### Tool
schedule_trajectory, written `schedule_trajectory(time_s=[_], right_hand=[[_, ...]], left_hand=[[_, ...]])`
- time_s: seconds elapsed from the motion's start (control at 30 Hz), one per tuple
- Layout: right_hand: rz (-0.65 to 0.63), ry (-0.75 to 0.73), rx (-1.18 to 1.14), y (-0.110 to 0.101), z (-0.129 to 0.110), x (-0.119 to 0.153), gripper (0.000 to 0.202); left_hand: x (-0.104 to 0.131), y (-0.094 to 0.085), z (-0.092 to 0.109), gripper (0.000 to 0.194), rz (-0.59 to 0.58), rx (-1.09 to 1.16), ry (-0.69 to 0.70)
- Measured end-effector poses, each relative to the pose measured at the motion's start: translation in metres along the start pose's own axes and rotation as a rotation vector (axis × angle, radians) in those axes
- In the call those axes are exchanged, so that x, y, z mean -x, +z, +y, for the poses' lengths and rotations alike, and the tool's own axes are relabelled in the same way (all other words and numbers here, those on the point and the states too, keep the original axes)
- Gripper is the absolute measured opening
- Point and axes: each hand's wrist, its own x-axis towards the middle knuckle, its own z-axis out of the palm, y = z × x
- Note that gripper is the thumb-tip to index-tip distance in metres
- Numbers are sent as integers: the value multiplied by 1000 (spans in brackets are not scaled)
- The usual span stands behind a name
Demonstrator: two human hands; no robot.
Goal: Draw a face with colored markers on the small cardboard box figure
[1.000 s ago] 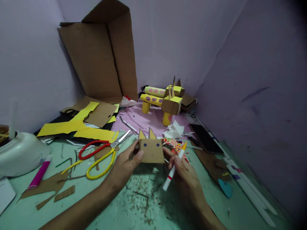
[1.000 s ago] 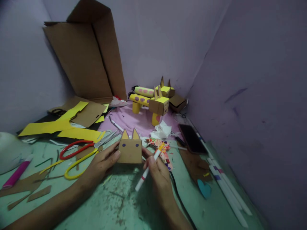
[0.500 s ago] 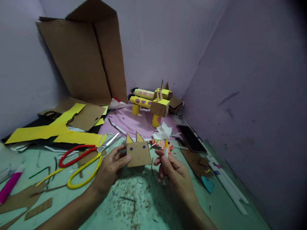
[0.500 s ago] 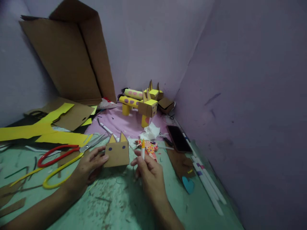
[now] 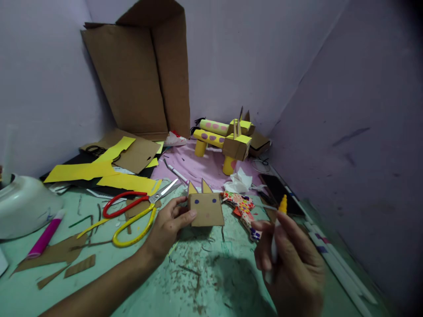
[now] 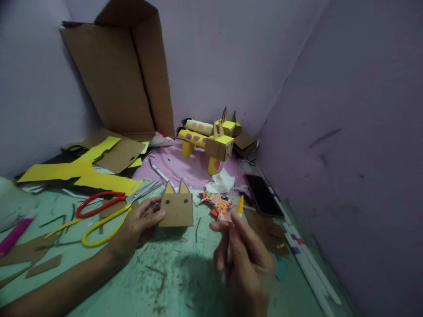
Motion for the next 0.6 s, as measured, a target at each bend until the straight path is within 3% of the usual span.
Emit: schedule_trajectory(time_s=[0.17, 0.3, 0.37, 0.47, 0.6], right_hand=[[-154, 94, -142, 0, -8, -5, 36], [-257, 78, -81, -3, 4, -1, 9], [-298, 67, -26, -3, 12, 1, 26], [-274, 84, 61, 2, 20, 2, 43], [-166, 139, 71, 9, 26, 1, 25]], left_hand=[[2, -1, -2, 72, -18, -43, 33], [2, -1, -2, 73, -27, -64, 48], [2, -1, -2, 73, -27, -73, 52], [3, 0, -2, 72, -24, -76, 56], [4, 1, -2, 72, -37, -67, 75]])
